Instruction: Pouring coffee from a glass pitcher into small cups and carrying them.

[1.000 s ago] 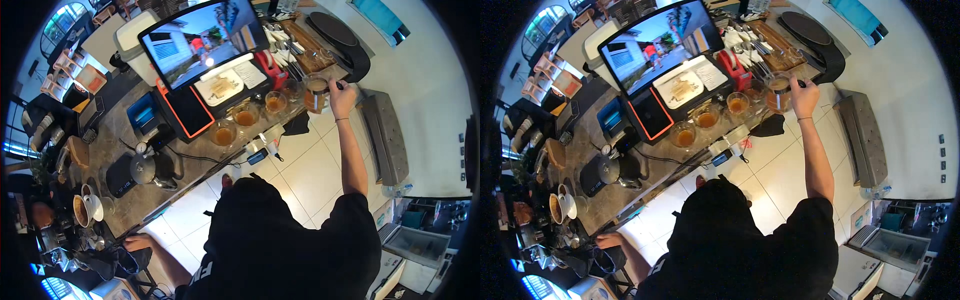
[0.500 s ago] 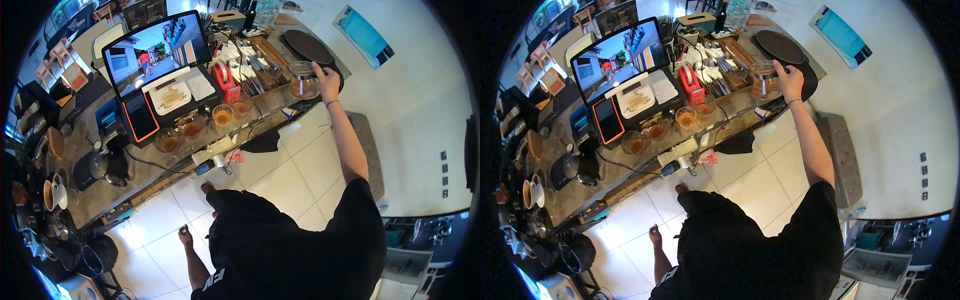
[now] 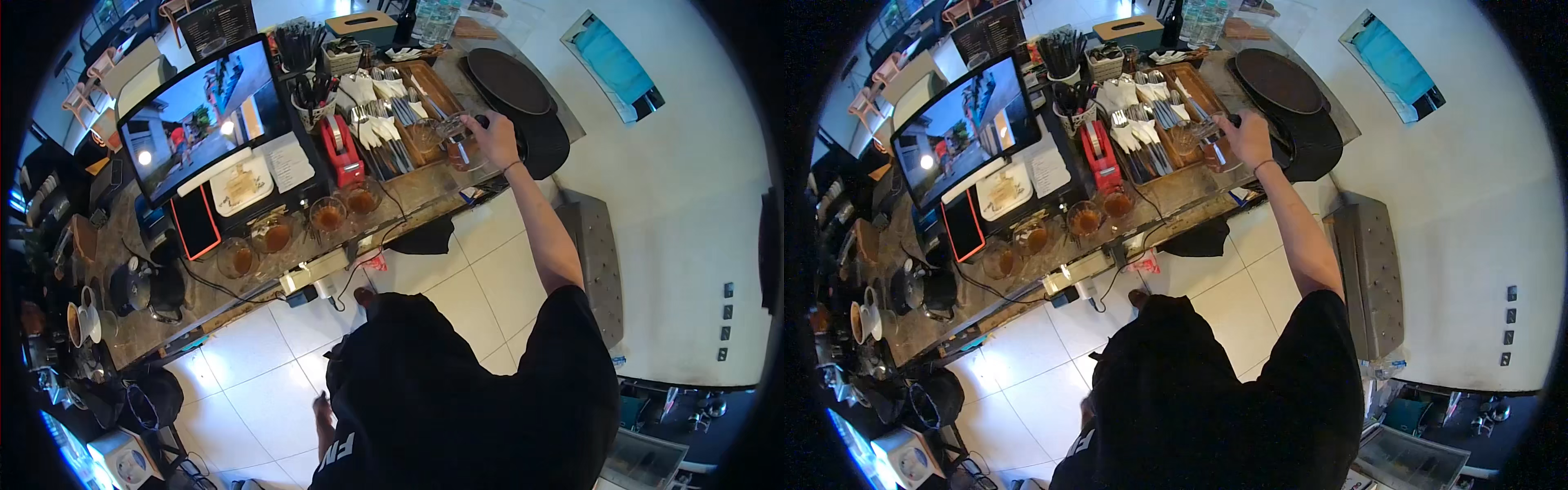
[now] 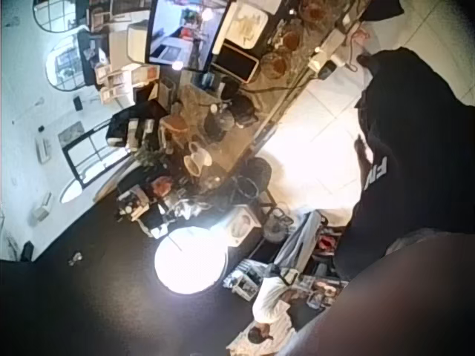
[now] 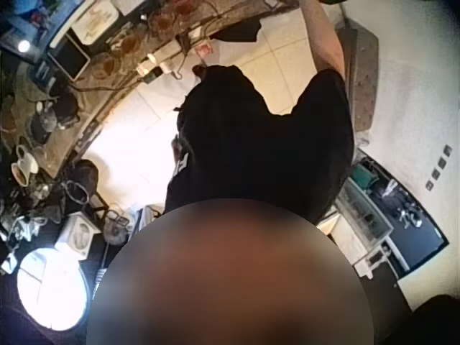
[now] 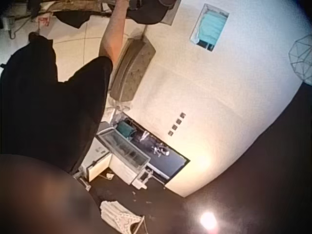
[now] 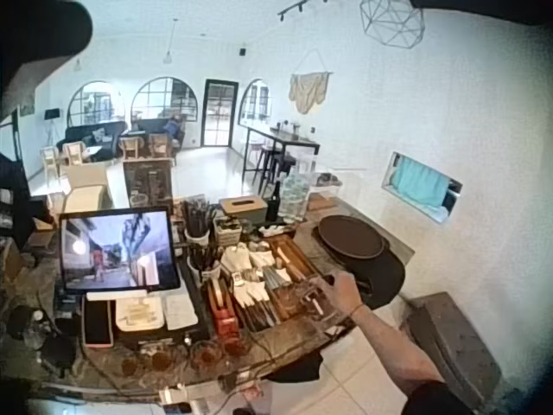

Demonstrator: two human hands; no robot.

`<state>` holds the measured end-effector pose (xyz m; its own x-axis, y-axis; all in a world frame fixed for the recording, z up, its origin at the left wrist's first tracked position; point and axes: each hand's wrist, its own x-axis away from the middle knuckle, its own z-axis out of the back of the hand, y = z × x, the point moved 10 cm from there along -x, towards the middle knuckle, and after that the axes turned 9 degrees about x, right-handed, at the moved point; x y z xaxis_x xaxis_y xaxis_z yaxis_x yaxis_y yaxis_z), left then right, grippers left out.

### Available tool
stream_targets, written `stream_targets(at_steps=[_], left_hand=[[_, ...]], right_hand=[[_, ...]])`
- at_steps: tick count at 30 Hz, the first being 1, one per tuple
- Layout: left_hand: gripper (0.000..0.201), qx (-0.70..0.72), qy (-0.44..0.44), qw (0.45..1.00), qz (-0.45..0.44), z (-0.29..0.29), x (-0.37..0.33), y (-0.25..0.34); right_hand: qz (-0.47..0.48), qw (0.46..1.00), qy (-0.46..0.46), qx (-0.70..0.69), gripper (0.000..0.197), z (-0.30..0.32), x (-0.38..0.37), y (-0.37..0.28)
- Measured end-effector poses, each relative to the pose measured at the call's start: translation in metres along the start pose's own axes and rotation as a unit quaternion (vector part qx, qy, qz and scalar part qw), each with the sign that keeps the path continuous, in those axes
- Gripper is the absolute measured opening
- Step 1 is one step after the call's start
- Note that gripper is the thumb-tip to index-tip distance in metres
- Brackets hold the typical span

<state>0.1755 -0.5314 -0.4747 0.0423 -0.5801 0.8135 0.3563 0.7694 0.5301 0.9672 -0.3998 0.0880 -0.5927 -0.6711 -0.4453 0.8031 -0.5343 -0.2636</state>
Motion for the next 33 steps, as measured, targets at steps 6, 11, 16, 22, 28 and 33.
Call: stream_targets(at_steps=[6, 11, 16, 22, 28, 33], left_hand=[[0.061, 0.127, 0.014, 0.991, -0.045, -0.027, -0.033, 0.095], [0.047, 0.053, -0.037, 0.992, -0.109, -0.059, -0.033, 0.163], [0.027, 0.197, -0.048, 0.974, -0.102, -0.073, -0.042, 0.099], [0.041, -0.097, -0.049, 0.994, -0.014, -0.093, -0.006, 0.045], [0.041, -0.011, -0.015, 1.000, -0.023, -0.091, 0.009, 0.033], [0.042, 0.067, 0.016, 0.997, -0.037, -0.090, 0.014, 0.024]], right_hand=[[0.022, 0.999, -0.031, -0.020, 0.060, -0.015, -0.012, 0.000], [0.005, 0.996, -0.088, -0.020, 0.052, -0.023, -0.017, -0.002], [0.038, 0.992, -0.121, 0.013, 0.049, -0.046, -0.027, 0.002], [0.074, 0.989, -0.119, 0.039, 0.047, -0.053, -0.034, -0.010], [0.083, 0.987, -0.126, 0.046, 0.048, -0.051, -0.042, -0.012], [0.071, 0.980, -0.180, 0.053, 0.050, -0.055, -0.048, -0.014]])
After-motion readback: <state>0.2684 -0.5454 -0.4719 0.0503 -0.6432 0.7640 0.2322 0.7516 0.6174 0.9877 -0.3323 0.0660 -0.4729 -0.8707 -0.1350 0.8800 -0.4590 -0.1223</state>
